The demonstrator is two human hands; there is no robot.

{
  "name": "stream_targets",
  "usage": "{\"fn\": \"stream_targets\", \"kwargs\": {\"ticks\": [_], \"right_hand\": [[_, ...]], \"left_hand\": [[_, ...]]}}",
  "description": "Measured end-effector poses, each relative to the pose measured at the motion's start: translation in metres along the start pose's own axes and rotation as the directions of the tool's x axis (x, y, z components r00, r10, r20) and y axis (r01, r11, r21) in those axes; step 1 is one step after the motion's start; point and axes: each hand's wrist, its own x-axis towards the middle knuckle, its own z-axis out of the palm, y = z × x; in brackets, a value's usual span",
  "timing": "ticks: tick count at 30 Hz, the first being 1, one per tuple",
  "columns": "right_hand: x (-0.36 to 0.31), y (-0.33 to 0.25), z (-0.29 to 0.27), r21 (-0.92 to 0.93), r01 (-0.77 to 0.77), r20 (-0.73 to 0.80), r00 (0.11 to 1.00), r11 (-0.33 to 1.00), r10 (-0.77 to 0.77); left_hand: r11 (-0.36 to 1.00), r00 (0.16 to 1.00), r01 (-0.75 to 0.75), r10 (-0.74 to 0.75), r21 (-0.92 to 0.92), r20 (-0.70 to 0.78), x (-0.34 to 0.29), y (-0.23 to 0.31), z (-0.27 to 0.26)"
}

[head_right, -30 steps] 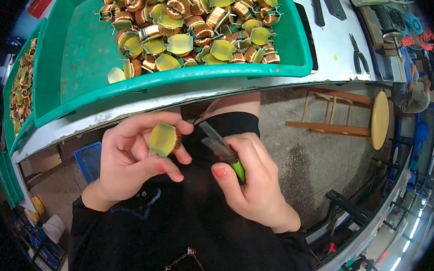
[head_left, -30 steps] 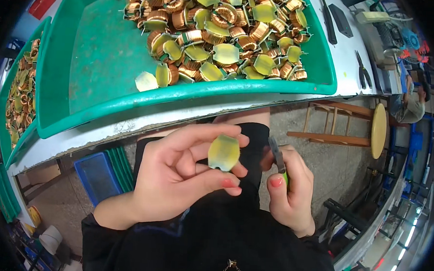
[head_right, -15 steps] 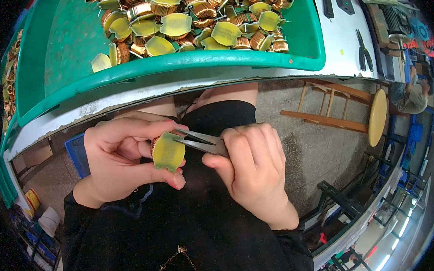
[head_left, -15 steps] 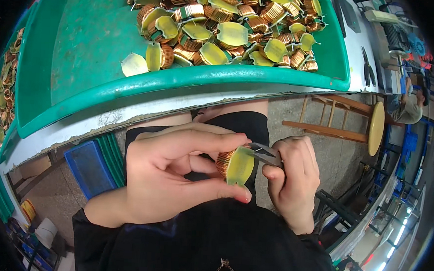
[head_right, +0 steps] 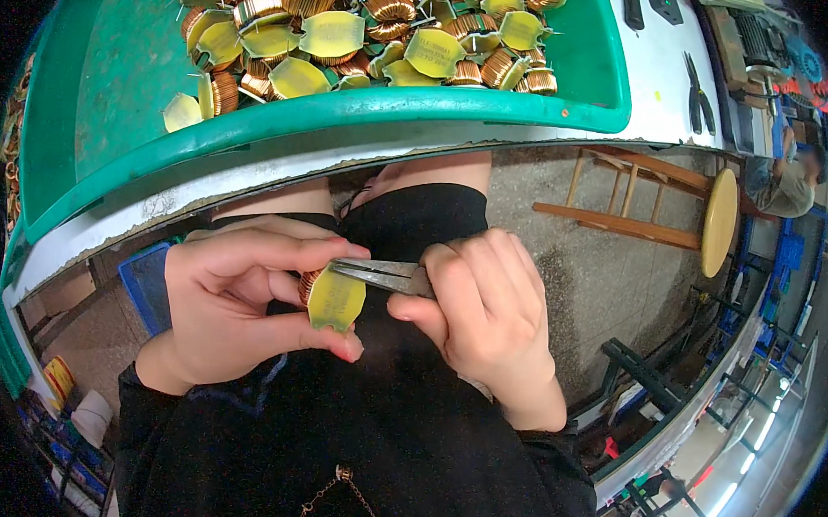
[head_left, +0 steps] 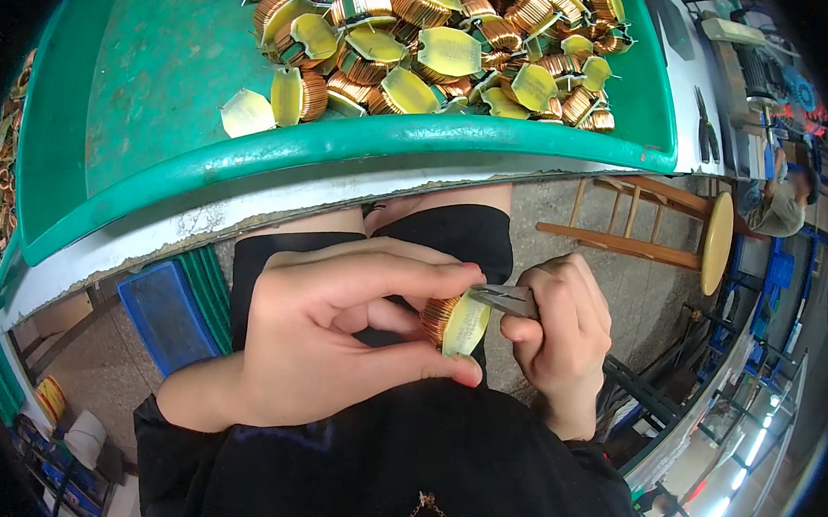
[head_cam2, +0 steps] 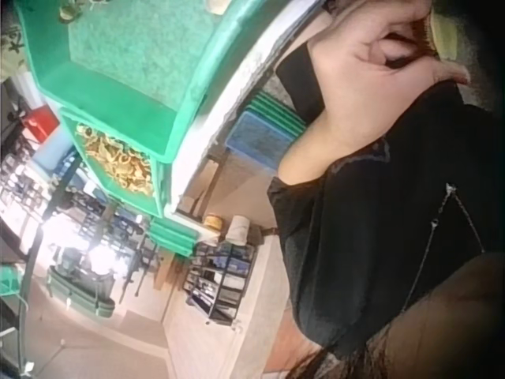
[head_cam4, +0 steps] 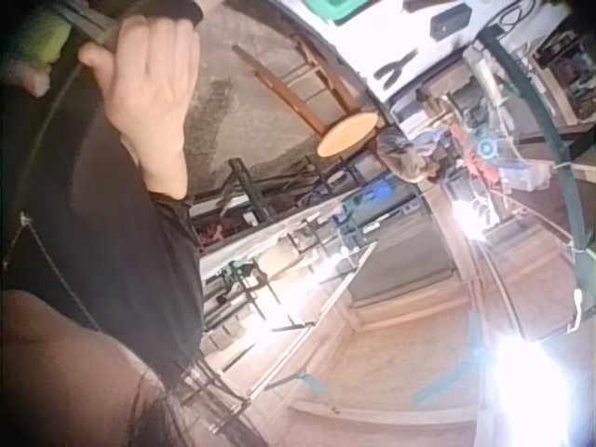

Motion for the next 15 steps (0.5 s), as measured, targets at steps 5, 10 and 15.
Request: {"fn": "stream_targets", "kwargs": {"ticks": [5,10,15], "right_hand": [[-0.0033,0.0031,0.002,-0.036,-0.006,0.034,0.999,0.999,0.007],[-0.0047,0.0059,0.0012,0.019,-0.028,0.042,0.999,0.999,0.027],[-0.0071,0.0102,0.0012,0.008,-0.019,0.015,1.0,1.0,0.019]], "left_hand": [[0.999,1.0,-0.009,0.008,0.052,0.016,0.0019,-0.0021,0.0],[1.0,1.0,-0.001,0.002,-0.032,0.025,0.0035,-0.0023,0.0051],[0.997,1.0,-0.01,0.01,-0.072,0.007,0.0032,-0.008,0.0084]]}}
